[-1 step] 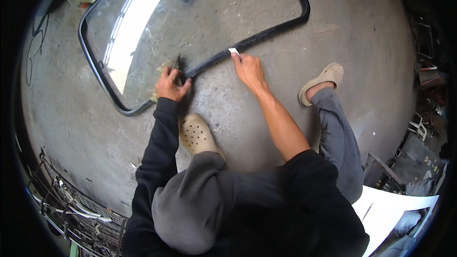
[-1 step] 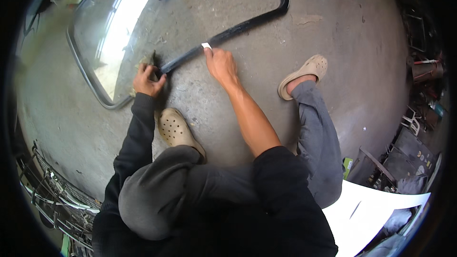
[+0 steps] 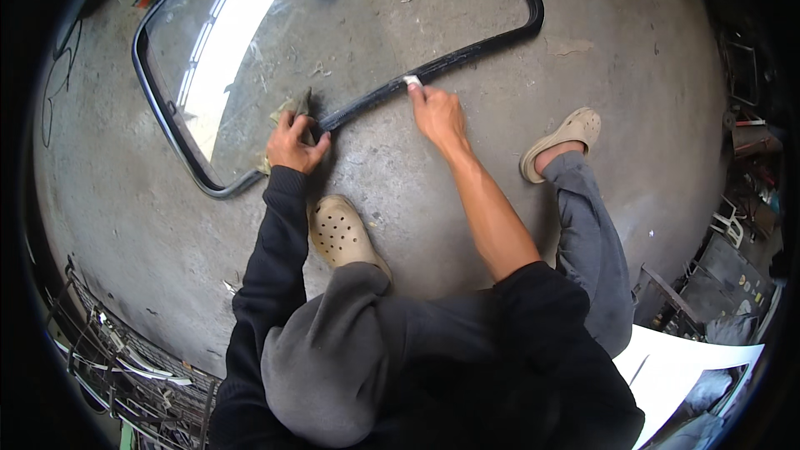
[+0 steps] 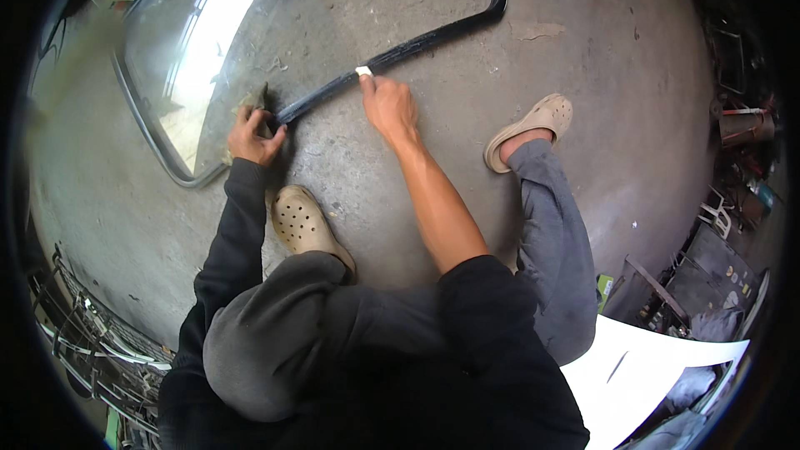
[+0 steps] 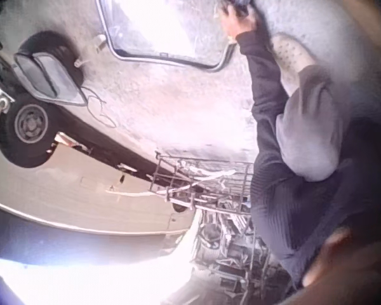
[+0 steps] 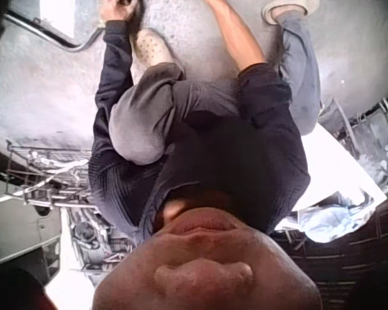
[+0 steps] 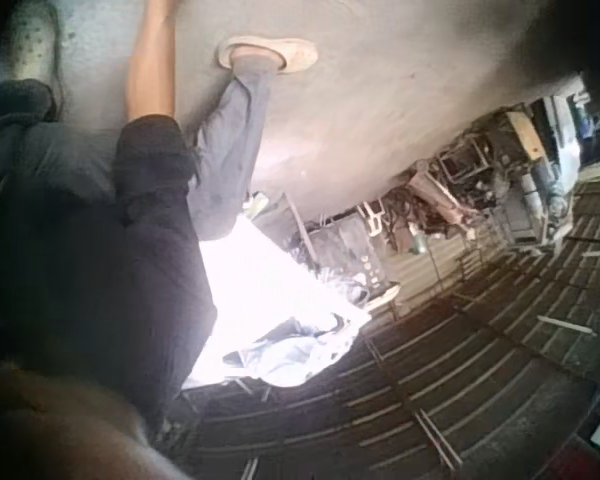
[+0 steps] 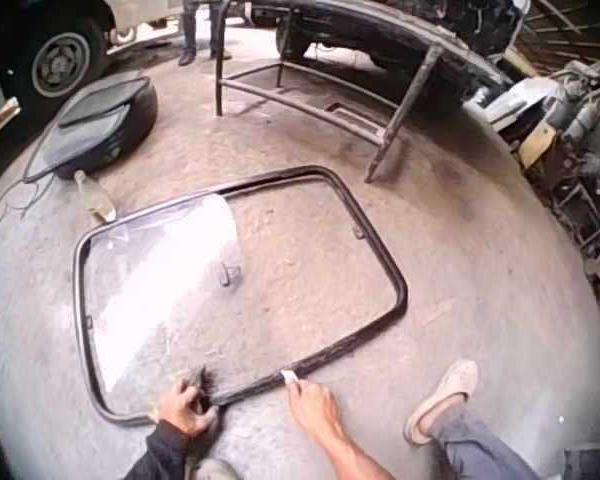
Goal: The person cleans a detached car windshield lying on the floor. They wipe the glass and rubber seal with a cloth, then use a razor blade to scrape the seal, and finish by wiping the seal again with the cloth.
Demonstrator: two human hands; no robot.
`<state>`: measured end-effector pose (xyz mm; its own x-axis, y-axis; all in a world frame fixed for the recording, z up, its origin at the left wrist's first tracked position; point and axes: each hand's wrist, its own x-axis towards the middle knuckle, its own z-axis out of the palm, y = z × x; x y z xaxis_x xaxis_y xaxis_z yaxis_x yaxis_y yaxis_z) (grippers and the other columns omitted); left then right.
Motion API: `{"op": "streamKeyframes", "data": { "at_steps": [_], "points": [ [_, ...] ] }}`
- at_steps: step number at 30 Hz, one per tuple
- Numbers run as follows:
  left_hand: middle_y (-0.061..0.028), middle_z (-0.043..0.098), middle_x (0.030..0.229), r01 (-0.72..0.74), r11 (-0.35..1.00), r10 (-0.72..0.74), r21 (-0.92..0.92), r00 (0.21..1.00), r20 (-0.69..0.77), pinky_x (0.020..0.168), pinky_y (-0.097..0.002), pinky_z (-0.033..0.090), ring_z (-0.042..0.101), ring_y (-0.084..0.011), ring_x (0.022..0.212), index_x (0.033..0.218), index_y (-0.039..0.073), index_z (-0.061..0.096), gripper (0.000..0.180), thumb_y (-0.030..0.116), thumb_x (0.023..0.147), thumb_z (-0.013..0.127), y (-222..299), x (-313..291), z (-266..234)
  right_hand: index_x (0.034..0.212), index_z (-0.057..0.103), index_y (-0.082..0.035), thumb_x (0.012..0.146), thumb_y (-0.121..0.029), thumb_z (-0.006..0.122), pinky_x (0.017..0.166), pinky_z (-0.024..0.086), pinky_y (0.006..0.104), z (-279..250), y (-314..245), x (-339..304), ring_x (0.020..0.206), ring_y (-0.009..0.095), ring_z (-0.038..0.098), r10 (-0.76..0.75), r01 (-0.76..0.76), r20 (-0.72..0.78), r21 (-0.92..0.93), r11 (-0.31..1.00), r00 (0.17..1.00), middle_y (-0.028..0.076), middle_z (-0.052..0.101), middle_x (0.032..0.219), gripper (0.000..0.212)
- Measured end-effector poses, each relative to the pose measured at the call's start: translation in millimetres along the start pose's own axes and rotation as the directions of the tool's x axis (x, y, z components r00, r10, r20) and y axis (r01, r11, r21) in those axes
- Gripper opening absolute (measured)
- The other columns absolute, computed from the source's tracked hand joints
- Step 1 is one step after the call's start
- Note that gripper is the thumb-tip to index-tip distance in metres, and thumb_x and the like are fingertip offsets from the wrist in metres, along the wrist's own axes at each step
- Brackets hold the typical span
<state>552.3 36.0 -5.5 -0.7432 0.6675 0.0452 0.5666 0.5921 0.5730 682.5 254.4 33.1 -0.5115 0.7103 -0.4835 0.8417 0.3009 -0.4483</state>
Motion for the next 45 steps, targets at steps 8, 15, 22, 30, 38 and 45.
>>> {"op": "streamKeyframes", "data": {
  "at_steps": [8, 15, 22, 30, 38, 45],
  "points": [
    [-0.0084, 0.056, 0.091, -0.014, 1.000, 0.014, 0.010, 1.000, -0.018, 0.062, -0.0389, 0.049, 0.060, -0.0303, 0.073, 0.079, 0.011, 0.061, 0.029, 0.026, 0.058, 0.075, 4, 10, 0, 0.085, 0.065, 0.000, 0.090, -0.040, 0.048, 0.068, 0.047, 0.0483, -6, -7, 11, 0.076, 0.046, 0.059, 0.072, -0.068, -0.056, 0.060, 0.996, 0.996, 0.027, 0.061, 0.077, 0.044],
    [-0.0084, 0.055, 0.090, -0.054, 0.998, 0.056, 0.034, 0.997, -0.046, 0.062, -0.0383, 0.049, 0.060, -0.0301, 0.073, 0.078, 0.011, 0.061, 0.030, 0.026, 0.057, 0.076, 6, 14, -1, 0.089, 0.067, -0.002, 0.092, -0.036, 0.044, 0.072, 0.048, 0.0486, -7, -30, 3, 0.082, 0.044, 0.061, 0.142, -0.143, 0.038, 0.012, 0.990, 0.989, 0.026, 0.063, 0.084, 0.041],
    [-0.0080, 0.056, 0.089, -0.039, 0.999, 0.039, 0.019, 0.999, -0.036, 0.062, -0.0380, 0.049, 0.060, -0.0293, 0.071, 0.078, 0.012, 0.061, 0.030, 0.026, 0.057, 0.076, 5, 12, -2, 0.090, 0.066, -0.002, 0.092, -0.036, 0.044, 0.075, 0.048, 0.0478, 0, -37, -1, 0.086, 0.043, 0.061, 0.120, -0.118, 0.060, -0.046, 0.992, 0.991, 0.026, 0.063, 0.087, 0.041],
    [-0.0078, 0.056, 0.088, -0.030, 0.999, 0.032, 0.022, 0.998, -0.056, 0.061, -0.0378, 0.049, 0.060, -0.0293, 0.071, 0.078, 0.012, 0.062, 0.029, 0.025, 0.057, 0.075, 4, 12, -2, 0.083, 0.065, 0.001, 0.091, -0.041, 0.047, 0.069, 0.047, 0.0493, 9, -36, -10, 0.078, 0.045, 0.061, 0.117, -0.120, 0.045, 0.069, 0.990, 0.992, 0.027, 0.062, 0.079, 0.046],
    [-0.0097, 0.058, 0.094, -0.006, 1.000, 0.006, 0.005, 1.000, -0.005, 0.066, -0.0374, 0.048, 0.060, -0.0308, 0.078, 0.080, 0.010, 0.062, 0.030, 0.024, 0.058, 0.076, 6, 12, -2, 0.087, 0.066, -0.001, 0.093, -0.037, 0.043, 0.069, 0.048, 0.0493, 16, -38, -10, 0.078, 0.044, 0.062, 0.083, -0.083, 0.009, -0.005, 0.997, 0.996, 0.027, 0.063, 0.079, 0.043],
    [-0.0083, 0.056, 0.087, -0.053, 0.998, 0.054, 0.014, 0.997, -0.057, 0.061, -0.0380, 0.049, 0.060, -0.0295, 0.070, 0.078, 0.012, 0.062, 0.029, 0.025, 0.057, 0.076, 4, 14, -1, 0.079, 0.064, 0.000, 0.091, -0.037, 0.048, 0.069, 0.047, 0.0496, 25, -39, -9, 0.076, 0.046, 0.060, 0.088, -0.087, -0.006, 0.079, 0.993, 0.996, 0.027, 0.062, 0.078, 0.042]
  ]
}}
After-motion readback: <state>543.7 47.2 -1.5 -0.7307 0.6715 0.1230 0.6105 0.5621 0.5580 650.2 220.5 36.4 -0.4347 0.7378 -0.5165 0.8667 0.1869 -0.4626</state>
